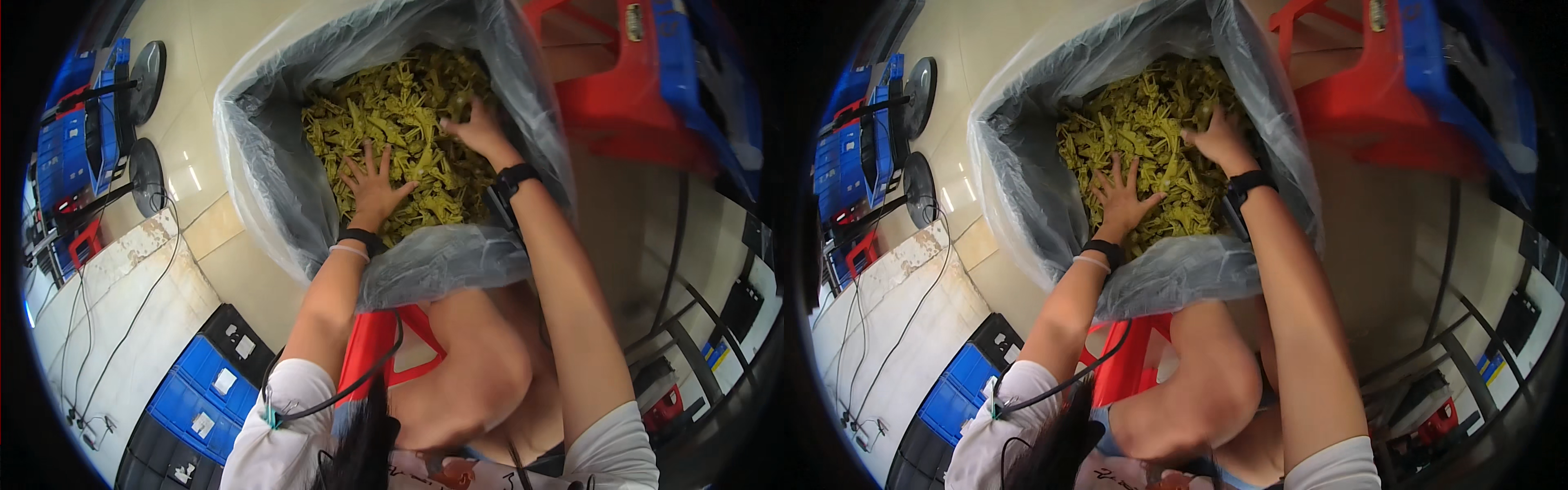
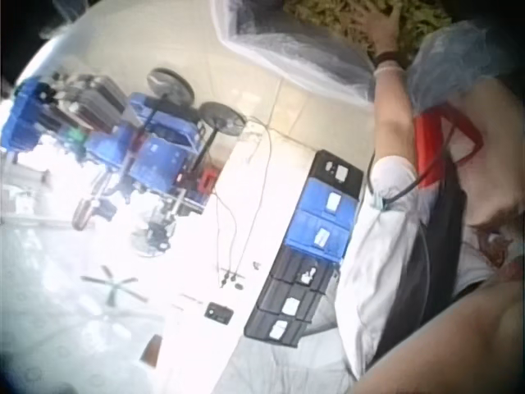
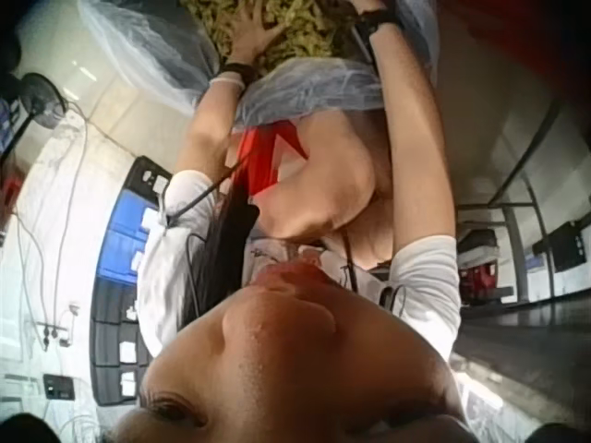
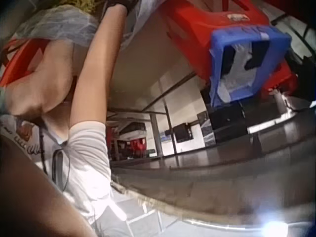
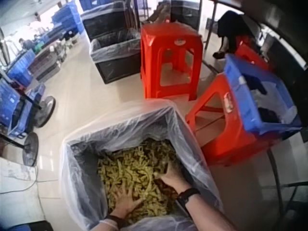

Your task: The recorder is assembling yellow toy motorcycle components by attaching wheels and handle bars.

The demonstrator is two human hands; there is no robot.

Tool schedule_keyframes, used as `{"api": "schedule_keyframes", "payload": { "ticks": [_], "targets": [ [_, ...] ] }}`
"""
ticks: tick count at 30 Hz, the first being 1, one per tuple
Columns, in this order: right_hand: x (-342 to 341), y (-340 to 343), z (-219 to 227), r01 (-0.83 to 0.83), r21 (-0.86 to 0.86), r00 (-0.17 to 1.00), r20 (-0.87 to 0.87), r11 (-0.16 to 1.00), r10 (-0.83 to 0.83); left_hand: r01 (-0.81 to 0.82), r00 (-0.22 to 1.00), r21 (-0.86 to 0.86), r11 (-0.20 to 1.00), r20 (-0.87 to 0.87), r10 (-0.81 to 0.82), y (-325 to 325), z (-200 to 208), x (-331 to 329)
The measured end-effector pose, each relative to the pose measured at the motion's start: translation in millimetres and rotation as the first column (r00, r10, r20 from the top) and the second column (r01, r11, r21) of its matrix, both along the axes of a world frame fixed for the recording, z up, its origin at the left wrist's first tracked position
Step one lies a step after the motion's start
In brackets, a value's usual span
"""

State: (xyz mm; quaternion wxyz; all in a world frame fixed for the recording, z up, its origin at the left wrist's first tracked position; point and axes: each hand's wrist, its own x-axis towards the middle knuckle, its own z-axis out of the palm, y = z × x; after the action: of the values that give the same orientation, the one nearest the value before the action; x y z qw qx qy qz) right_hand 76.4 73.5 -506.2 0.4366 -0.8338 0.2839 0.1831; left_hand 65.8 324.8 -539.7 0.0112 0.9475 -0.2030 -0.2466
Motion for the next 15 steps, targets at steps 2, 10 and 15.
{"api": "schedule_keyframes", "payload": {
  "ticks": [2, 10, 15],
  "targets": [
    [8.5, -1.7, -24.0, 0.128, -0.289, 0.987, 0.129, 0.949, -0.094, 0.036, 0.995, 0.005, 0.999, -0.093, -0.036, -12.9, 4.0, 12.4],
    [-15.2, 38.9, -44.1, -0.108, -0.305, 0.994, -0.051, 0.946, 0.097, -0.305, 0.947, -0.357, 0.883, -0.207, 0.244, -63.6, 38.5, 146.0],
    [-13.6, 22.7, -23.9, -0.262, -0.061, 0.965, -0.041, 0.963, 0.26, -0.294, 0.955, -0.268, 0.917, -0.116, 0.272, -94.2, -39.5, 139.4]
  ]
}}
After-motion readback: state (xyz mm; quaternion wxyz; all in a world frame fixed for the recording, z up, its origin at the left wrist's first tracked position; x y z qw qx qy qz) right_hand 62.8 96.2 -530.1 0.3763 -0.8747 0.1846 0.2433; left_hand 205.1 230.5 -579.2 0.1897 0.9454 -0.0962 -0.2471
